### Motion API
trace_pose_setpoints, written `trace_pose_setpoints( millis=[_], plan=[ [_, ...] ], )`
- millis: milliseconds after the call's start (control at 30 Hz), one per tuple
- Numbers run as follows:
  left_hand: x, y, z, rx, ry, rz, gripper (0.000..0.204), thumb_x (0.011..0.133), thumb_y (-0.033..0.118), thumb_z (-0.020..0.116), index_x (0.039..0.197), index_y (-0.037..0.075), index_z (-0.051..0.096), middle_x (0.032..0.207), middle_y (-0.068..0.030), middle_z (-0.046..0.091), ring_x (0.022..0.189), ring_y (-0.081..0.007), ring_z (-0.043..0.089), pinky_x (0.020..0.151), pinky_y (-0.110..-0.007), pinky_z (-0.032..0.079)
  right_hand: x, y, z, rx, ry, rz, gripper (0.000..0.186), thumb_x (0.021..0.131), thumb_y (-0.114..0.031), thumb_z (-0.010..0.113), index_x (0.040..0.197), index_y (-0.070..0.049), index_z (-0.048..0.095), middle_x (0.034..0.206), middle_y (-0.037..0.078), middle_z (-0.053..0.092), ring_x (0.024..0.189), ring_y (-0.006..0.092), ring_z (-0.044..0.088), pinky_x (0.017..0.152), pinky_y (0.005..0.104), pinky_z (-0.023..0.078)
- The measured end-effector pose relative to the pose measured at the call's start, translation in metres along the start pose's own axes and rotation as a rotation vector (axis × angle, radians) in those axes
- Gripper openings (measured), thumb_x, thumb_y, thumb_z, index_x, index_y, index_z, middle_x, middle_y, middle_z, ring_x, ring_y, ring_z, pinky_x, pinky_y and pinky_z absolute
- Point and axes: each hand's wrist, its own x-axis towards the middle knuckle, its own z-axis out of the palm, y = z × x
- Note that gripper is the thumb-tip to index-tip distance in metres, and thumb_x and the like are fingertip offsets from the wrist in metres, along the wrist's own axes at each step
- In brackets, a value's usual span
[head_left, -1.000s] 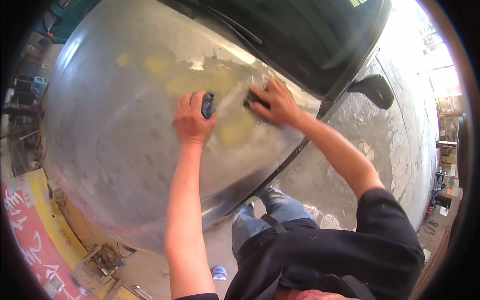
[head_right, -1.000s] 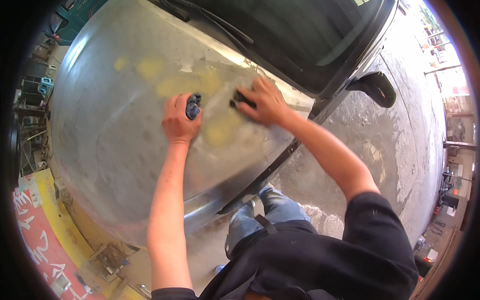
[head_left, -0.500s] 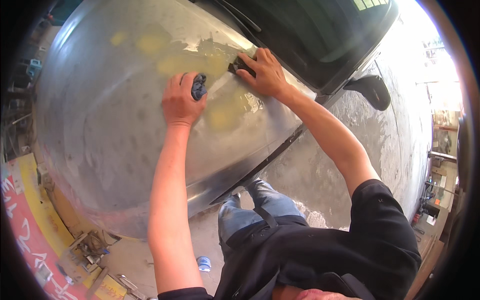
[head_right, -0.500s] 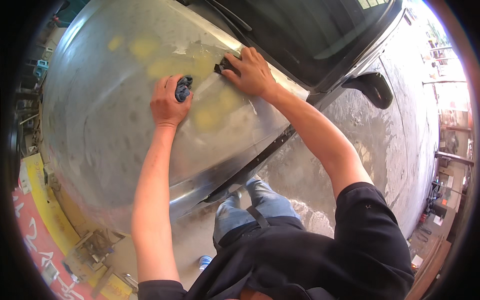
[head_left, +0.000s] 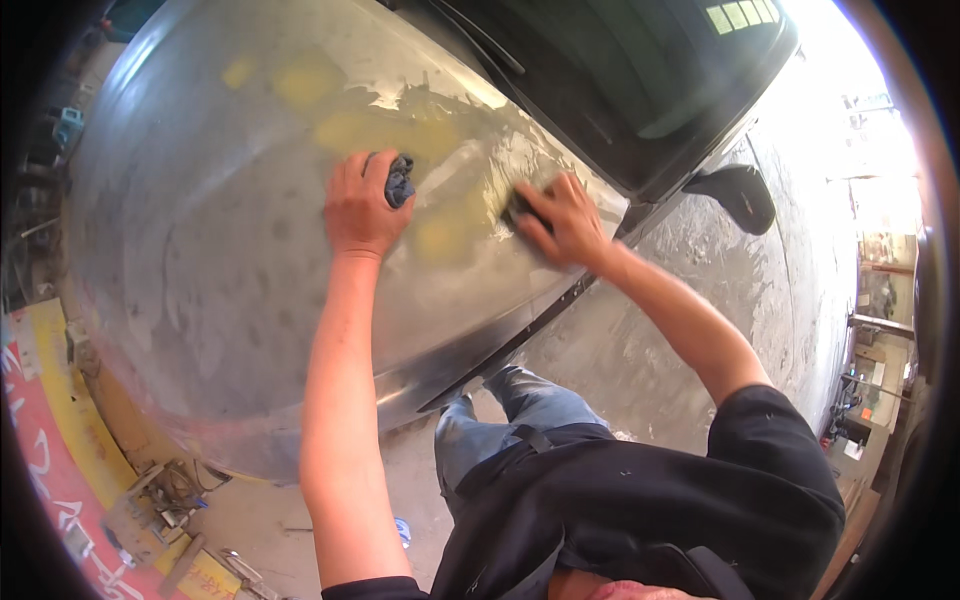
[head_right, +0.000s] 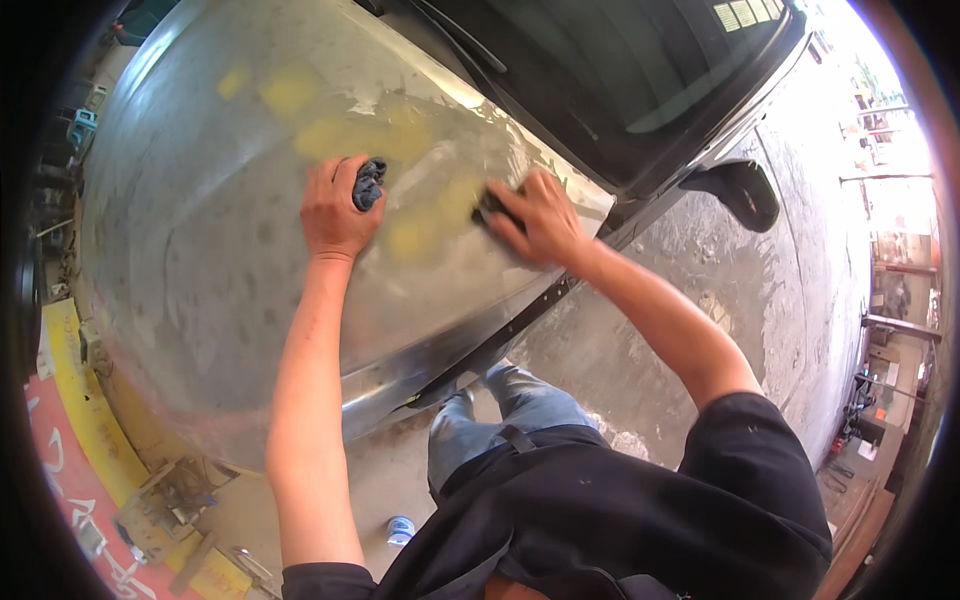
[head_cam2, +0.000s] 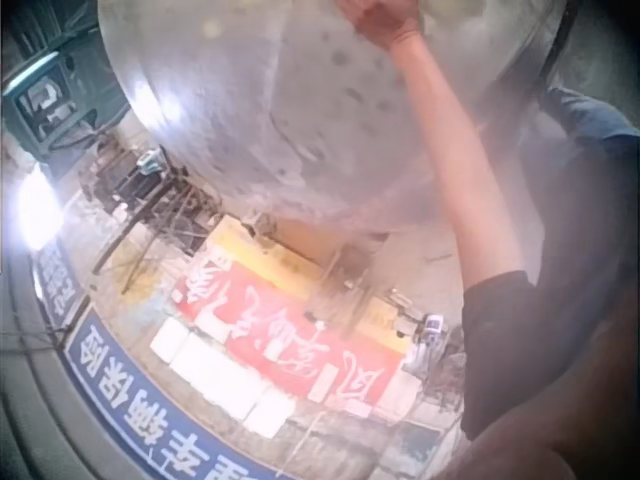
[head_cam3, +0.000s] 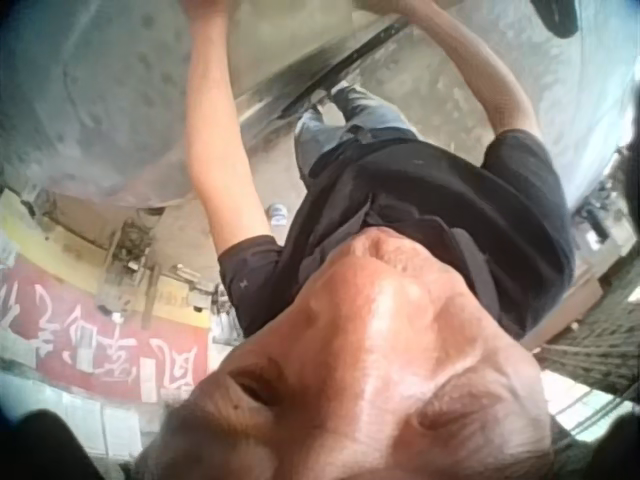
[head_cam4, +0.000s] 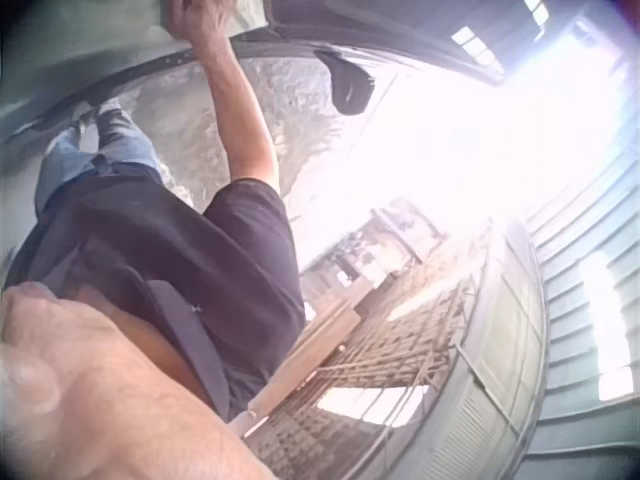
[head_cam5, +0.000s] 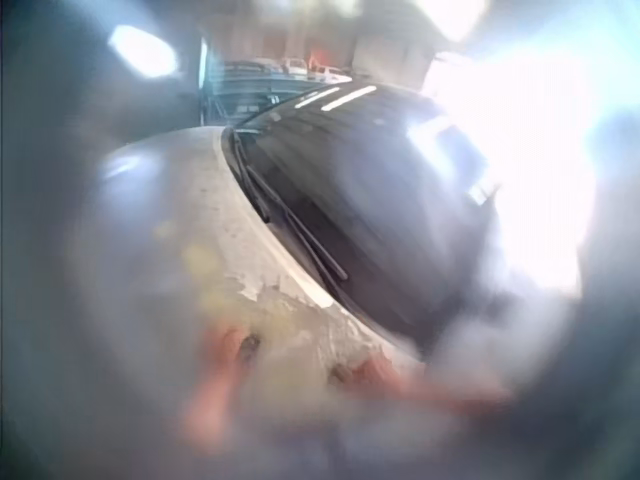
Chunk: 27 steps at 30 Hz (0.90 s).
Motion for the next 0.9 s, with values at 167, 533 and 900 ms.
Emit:
trace_pose_setpoints(
  millis=[167, 533, 900],
  plan=[
    [0.007, 0.013, 0.010, -0.053, -0.013, -0.037, 0.044, 0.078, 0.021, 0.086, 0.121, 0.022, 0.076, 0.119, -0.0038, 0.072, 0.109, -0.0333, 0.069, 0.090, -0.046, 0.061, 0.069, 0.028, 0.001, -0.088, 0.074, -0.033, 0.046, 0.102, -0.038, 0.076, 0.141, -0.015, 0.075, 0.106, 0.016, 0.057, 0.102, 0.0362, 0.057, 0.092, 0.0476, 0.050],
    [0.008, 0.016, 0.006, -0.026, -0.004, -0.028, 0.044, 0.077, 0.020, 0.086, 0.120, 0.023, 0.075, 0.116, -0.0024, 0.071, 0.109, -0.0309, 0.070, 0.087, -0.045, 0.061, 0.091, 0.012, 0.010, -0.112, 0.017, -0.005, 0.049, 0.103, -0.041, 0.074, 0.146, -0.019, 0.072, 0.112, 0.022, 0.060, 0.110, 0.0416, 0.061, 0.098, 0.0518, 0.052],
    [0.011, 0.015, -0.003, -0.058, -0.026, -0.038, 0.049, 0.079, 0.024, 0.090, 0.124, 0.016, 0.074, 0.121, -0.0150, 0.071, 0.114, -0.0402, 0.071, 0.098, -0.051, 0.060, 0.095, 0.007, 0.036, -0.207, 0.184, -0.179, 0.042, 0.106, -0.044, 0.072, 0.140, -0.020, 0.075, 0.106, 0.022, 0.063, 0.104, 0.0434, 0.063, 0.088, 0.0538, 0.054]
  ],
)
